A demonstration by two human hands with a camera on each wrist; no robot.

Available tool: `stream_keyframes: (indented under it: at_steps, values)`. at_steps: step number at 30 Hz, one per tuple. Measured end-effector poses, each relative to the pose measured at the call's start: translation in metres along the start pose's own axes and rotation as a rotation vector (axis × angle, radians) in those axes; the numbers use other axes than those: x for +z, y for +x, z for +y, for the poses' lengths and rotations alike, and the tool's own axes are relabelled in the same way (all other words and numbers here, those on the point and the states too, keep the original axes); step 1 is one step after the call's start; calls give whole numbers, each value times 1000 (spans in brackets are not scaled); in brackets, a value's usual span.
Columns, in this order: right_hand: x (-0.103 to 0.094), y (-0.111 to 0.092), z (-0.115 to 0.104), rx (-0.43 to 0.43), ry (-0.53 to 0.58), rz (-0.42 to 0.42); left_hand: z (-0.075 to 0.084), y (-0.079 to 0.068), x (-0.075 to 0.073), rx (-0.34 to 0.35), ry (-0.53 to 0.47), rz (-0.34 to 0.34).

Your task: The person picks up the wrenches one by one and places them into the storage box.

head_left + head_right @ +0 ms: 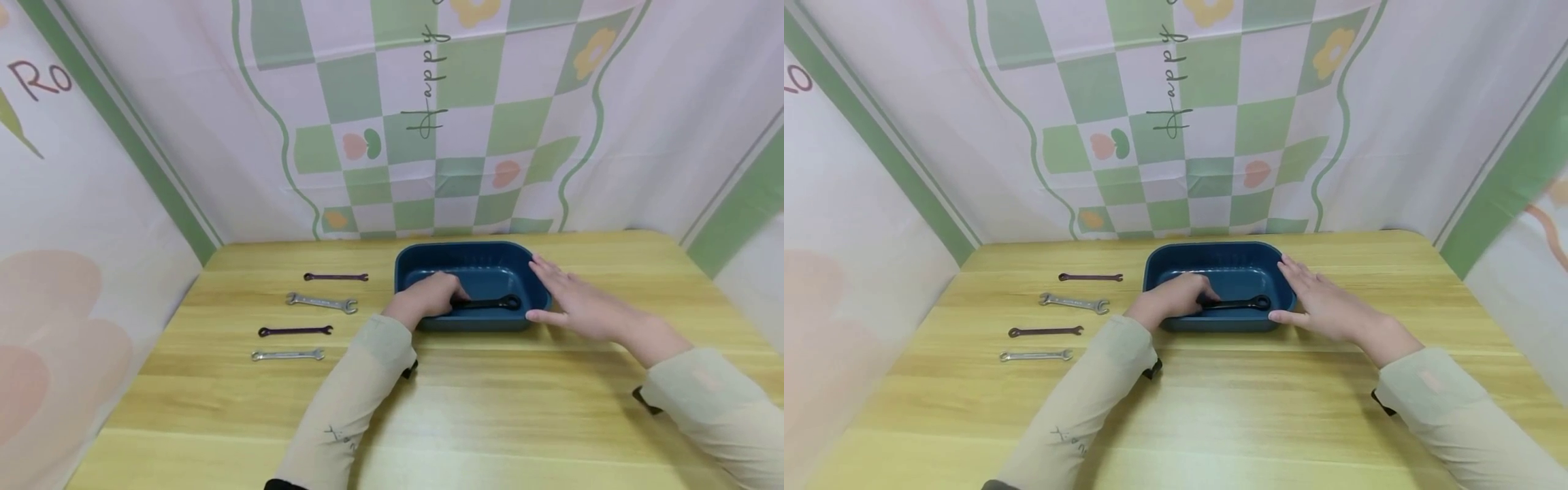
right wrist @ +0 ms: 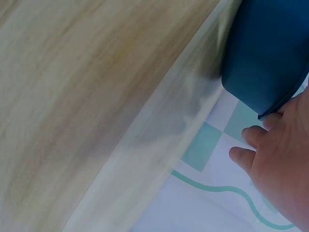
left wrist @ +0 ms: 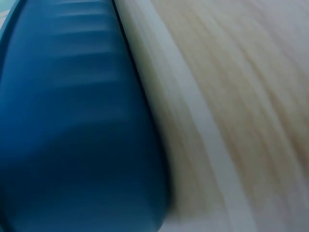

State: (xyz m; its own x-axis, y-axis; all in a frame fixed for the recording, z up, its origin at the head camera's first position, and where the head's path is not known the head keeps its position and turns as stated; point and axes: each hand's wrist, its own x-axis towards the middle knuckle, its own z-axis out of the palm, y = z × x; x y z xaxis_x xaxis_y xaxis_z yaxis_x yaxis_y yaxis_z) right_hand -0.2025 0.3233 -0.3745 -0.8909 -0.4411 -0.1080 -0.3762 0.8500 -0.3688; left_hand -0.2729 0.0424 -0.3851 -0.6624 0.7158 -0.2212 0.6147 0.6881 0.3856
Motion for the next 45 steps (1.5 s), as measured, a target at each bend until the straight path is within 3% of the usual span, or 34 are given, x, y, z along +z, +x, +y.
stream_keyframes:
  at_steps: [25,45]
  values:
    - [2,4,-3,-3,3,-11,-6,-4,0,8,-25,-12]
    - [0,-1,2,15,38,-16,8,-6,-14,33,12,43]
